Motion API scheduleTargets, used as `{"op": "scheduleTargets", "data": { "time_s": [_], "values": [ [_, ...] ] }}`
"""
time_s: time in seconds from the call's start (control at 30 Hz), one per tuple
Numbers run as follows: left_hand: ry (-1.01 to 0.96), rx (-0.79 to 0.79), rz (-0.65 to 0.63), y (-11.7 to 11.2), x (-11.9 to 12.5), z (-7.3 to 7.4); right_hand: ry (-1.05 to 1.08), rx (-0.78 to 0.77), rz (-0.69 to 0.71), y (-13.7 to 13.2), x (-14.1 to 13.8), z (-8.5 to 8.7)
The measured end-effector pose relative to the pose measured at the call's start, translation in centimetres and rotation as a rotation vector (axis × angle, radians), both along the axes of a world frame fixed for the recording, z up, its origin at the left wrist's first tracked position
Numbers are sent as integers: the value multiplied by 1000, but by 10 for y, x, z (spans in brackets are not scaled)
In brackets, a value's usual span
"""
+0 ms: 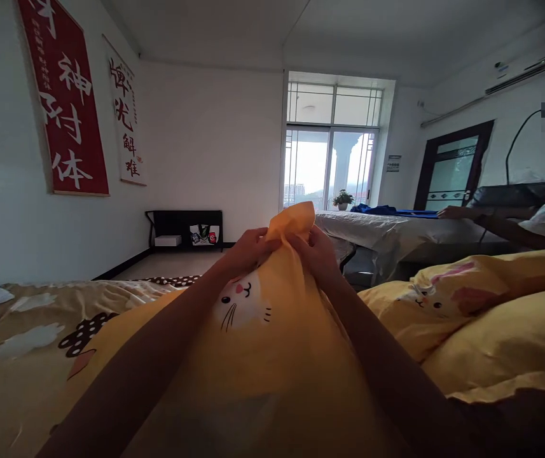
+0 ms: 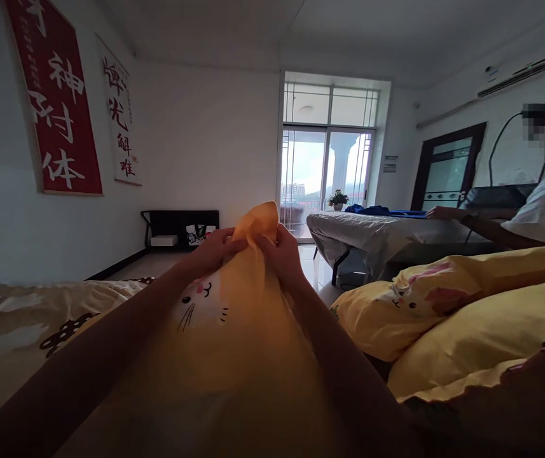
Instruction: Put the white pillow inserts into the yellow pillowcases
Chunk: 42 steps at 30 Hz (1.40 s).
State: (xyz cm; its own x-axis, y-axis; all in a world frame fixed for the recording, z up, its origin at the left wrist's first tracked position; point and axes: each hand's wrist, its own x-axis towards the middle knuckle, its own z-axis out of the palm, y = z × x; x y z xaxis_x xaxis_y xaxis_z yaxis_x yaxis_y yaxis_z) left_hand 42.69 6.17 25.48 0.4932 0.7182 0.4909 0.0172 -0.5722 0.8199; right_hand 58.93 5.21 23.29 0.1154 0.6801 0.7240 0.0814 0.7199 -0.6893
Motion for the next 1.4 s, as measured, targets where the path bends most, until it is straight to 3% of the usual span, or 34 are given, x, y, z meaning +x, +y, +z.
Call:
{"op": "scheduleTargets", "data": {
  "time_s": [0.1,0.13,0.2,0.33,0.4,0.47,0.57,0.63,0.8,0.9,1.07,1.13,1.2,1.3,1.4],
  "values": [
    [-106,29,120,0,-1,-2,-83,-264,235,-8,12,-16],
    [-91,67,175,0,-1,-2,-135,-337,255,-11,14,-22],
    [-18,145,277,0,2,0,-224,-361,132,-14,13,-33],
    [154,321,440,-2,15,10,-219,-91,-237,-10,5,-48],
    [209,462,505,-3,20,13,-218,-90,-236,-7,6,-54],
    [206,568,543,-2,22,14,-261,-182,-168,-4,14,-60],
    [144,587,550,1,19,16,-383,-274,-67,-5,29,-71],
    [127,543,551,3,17,17,-439,-224,-69,-9,35,-76],
    [-50,560,579,-1,29,19,-295,-14,-451,-17,38,-81],
    [-72,637,585,-6,39,21,-316,-46,-543,-19,47,-89],
    [46,695,607,0,34,26,-395,-180,-260,-36,55,-132],
    [48,682,616,2,30,25,-396,-157,-304,-43,55,-152],
    [37,661,615,3,26,24,-389,-108,-479,-44,59,-166],
    [-3,636,592,-1,23,24,-286,-82,-687,-38,76,-170],
    [-2,601,539,-3,23,26,-221,-146,-611,-34,95,-161]
  ]
}}
